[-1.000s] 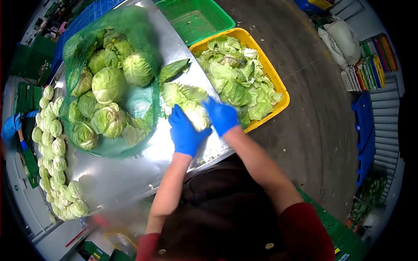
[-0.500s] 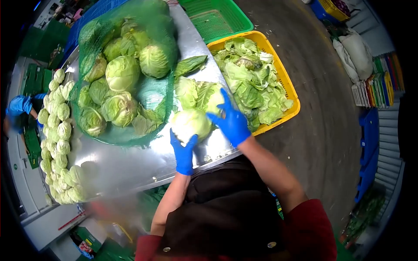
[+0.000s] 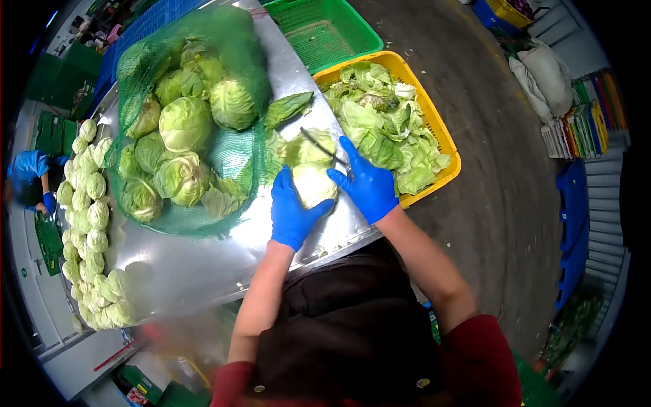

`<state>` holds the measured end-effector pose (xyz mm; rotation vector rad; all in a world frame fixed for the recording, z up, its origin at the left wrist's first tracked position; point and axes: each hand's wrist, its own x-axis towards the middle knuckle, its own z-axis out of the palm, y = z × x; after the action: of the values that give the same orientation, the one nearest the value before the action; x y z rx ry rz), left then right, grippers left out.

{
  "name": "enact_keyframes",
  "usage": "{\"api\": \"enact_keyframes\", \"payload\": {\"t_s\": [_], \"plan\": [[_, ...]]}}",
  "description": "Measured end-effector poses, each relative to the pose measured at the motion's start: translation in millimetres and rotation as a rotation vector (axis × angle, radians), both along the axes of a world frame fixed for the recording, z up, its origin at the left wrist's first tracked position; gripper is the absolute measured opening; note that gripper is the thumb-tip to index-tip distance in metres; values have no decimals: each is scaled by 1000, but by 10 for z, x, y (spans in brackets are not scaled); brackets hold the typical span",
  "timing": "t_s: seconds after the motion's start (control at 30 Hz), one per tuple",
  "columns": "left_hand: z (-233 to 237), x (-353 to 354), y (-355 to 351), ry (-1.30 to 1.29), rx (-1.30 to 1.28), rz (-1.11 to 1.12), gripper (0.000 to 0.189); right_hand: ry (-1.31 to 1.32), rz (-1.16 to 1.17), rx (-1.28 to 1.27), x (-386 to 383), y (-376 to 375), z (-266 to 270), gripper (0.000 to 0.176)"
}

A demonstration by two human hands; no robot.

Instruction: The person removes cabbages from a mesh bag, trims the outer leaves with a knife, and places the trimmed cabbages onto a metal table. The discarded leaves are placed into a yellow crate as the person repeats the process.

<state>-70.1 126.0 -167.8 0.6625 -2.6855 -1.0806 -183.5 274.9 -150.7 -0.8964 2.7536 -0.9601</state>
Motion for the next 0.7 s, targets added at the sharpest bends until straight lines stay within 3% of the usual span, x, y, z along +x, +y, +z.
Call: {"api": "enact_keyframes", "payload": {"t_s": [0.07, 0.17, 0.27, 0.33, 0.4, 0.5, 0.53, 0.63, 0.7], "plan": [[-4, -56, 90, -43, -67, -7, 113, 63, 41, 176, 171, 62, -73, 69], [44, -119, 139, -53, -111, -12, 117, 52, 84, 99, 368, 77, -123, 61], [50, -83, 187, -76, -163, -14, 117, -63, 108, 273, 207, -13, -199, 51], [11, -83, 175, -48, -128, 6, 117, 27, 162, 232, 153, -5, -131, 48], [-16, -86, 170, -24, -100, 20, 117, -95, 150, 178, 70, -27, -56, 46], [-69, 21, 152, -2, -74, 32, 116, -333, 44, -17, -107, -48, -109, 46], [-111, 63, 155, 13, -59, 43, 116, -398, 82, 118, -228, -50, -43, 46], [-123, 170, 170, 64, 31, 63, 115, -210, 182, 223, -50, -96, 164, 50], [-141, 259, 154, 113, 103, 77, 114, -249, 37, 108, -119, -70, -320, 58]]}}
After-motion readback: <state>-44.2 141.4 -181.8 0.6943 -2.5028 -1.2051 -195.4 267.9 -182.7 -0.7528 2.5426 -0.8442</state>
